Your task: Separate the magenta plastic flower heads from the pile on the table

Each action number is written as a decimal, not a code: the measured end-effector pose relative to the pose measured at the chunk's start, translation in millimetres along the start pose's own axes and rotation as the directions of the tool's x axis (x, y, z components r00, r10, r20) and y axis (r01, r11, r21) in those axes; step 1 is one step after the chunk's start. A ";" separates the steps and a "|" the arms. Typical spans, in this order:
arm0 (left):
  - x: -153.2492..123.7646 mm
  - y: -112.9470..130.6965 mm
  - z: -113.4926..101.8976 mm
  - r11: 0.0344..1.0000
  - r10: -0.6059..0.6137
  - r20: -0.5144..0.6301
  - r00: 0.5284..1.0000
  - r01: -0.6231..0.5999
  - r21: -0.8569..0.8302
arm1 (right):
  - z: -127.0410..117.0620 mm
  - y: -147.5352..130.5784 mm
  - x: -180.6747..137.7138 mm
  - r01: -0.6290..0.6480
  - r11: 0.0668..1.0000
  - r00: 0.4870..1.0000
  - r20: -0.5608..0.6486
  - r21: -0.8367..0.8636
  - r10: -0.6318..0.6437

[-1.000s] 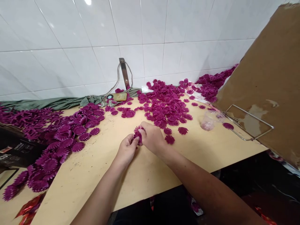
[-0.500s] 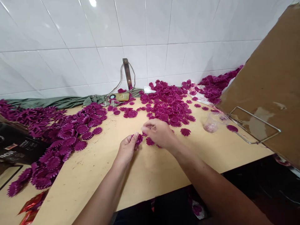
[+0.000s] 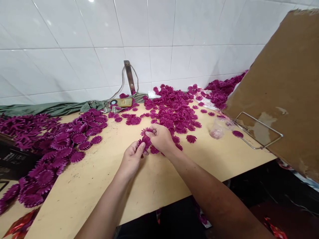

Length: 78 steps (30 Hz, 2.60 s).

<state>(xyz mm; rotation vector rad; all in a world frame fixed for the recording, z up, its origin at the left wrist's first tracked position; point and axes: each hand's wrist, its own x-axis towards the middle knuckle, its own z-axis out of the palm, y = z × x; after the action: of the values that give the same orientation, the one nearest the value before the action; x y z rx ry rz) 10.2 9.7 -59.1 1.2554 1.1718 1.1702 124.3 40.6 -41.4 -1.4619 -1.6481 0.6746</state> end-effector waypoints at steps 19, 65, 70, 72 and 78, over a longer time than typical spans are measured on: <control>-3.3 -7.2 -4.1 0.984 -0.130 -0.083 0.988 0.118 -0.133 | -6.4 -12.2 -32.4 0.033 0.995 0.948 0.311 0.096 -0.061; 1.3 -17.2 -4.1 0.983 -0.153 -0.078 0.985 0.144 -0.115 | -12.2 -5.5 -33.1 0.228 0.928 0.971 0.135 -0.295 -0.196; -6.2 -16.5 -3.6 0.985 -0.103 0.035 0.994 0.107 -0.137 | 0.9 -1.7 -32.8 0.212 0.931 0.971 0.169 -0.297 -0.167; -6.8 -15.4 -2.2 0.992 -0.067 0.082 0.994 0.075 -0.104 | 1.6 0.9 -31.5 0.194 0.908 0.978 0.142 -0.373 -0.150; -5.3 -10.4 3.9 0.999 0.025 0.003 1.000 -0.025 0.024 | 1.0 -0.4 -18.8 0.111 0.860 0.994 0.054 -0.498 -0.097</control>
<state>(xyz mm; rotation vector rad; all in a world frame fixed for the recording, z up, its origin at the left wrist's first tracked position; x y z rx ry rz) 13.6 4.3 -69.6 1.2926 1.1749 1.1757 123.2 22.3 -45.7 -1.7045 -2.0072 0.2037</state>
